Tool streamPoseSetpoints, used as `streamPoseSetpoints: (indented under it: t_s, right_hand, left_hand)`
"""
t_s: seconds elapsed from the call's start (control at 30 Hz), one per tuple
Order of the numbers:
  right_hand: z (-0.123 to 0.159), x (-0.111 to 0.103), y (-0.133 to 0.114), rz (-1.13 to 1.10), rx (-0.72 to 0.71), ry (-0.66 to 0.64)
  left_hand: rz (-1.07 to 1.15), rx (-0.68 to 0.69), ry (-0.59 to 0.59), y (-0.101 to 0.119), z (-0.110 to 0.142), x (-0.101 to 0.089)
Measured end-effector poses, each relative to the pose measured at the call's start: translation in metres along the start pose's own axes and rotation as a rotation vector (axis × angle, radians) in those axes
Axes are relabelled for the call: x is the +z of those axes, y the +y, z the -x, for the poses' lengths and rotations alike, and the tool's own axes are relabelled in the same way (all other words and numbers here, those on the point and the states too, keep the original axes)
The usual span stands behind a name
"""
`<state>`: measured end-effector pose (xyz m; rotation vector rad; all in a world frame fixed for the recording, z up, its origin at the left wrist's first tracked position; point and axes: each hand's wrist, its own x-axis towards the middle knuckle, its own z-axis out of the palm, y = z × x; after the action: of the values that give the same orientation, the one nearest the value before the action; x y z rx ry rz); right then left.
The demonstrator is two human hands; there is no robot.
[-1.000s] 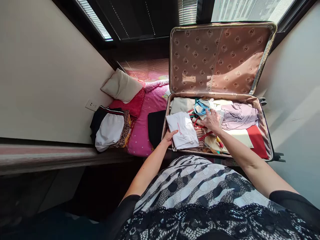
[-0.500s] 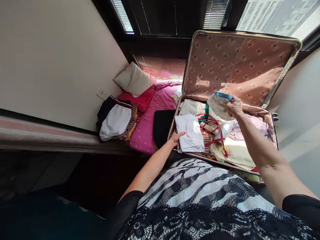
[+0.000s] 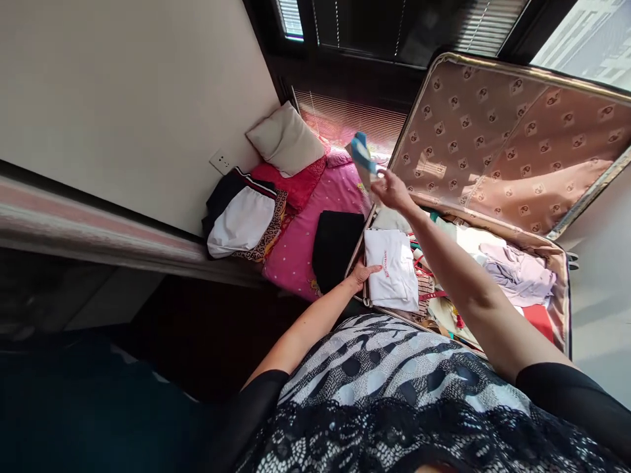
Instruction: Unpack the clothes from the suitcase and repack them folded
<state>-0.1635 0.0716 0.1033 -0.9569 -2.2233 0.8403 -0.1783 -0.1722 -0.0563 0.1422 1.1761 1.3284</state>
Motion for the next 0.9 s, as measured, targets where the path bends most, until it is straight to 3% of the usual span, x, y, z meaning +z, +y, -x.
streamPoseSetpoints:
  t_s: [0.1, 0.2, 0.3, 0.4, 0.5, 0.6, 0.67, 0.8, 0.83, 0.9]
  right_hand:
    - [0.031, 0.016, 0.017, 0.060, 0.029, -0.162]
    - [0.086, -0.011, 0.057, 0.064, 0.171, -0.170]
    - [0.156, -0.060, 0.100, 0.081, 0.381, -0.082]
    - [0.231, -0.101, 0.126, 0.145, 0.541, 0.050]
    - [0.295, -0.120, 0.136, 0.175, 0.674, 0.142]
    - [0.339, -0.120, 0.138, 0.119, 0.765, 0.211]
    - [0.360, -0.118, 0.138, 0.073, 0.781, 0.256]
    - [0.394, -0.122, 0.143, 0.041, 0.797, 0.321]
    - [0.402, -0.124, 0.145, 0.045, 0.800, 0.330]
    - [0.416, -0.131, 0.147, 0.052, 0.805, 0.342]
  left_hand:
    - [-0.007, -0.003, -0.004, -0.002, -0.002, -0.002]
    - [0.013, -0.012, 0.013, -0.002, -0.002, -0.004]
    - [0.038, -0.040, 0.001, 0.001, 0.000, -0.003]
    - [0.034, -0.073, -0.001, 0.006, 0.004, -0.001]
    - [-0.020, -0.085, 0.032, 0.018, 0.007, 0.001]
    - [-0.139, -0.019, 0.023, 0.038, 0.009, 0.001]
    - [-0.339, 0.015, 0.043, 0.052, 0.012, 0.001]
    - [-1.114, 0.107, 0.261, 0.075, 0.028, 0.008]
    - [-1.281, 0.177, 0.271, 0.078, 0.032, 0.013]
    - [-1.480, 0.373, 0.170, 0.077, 0.039, 0.032]
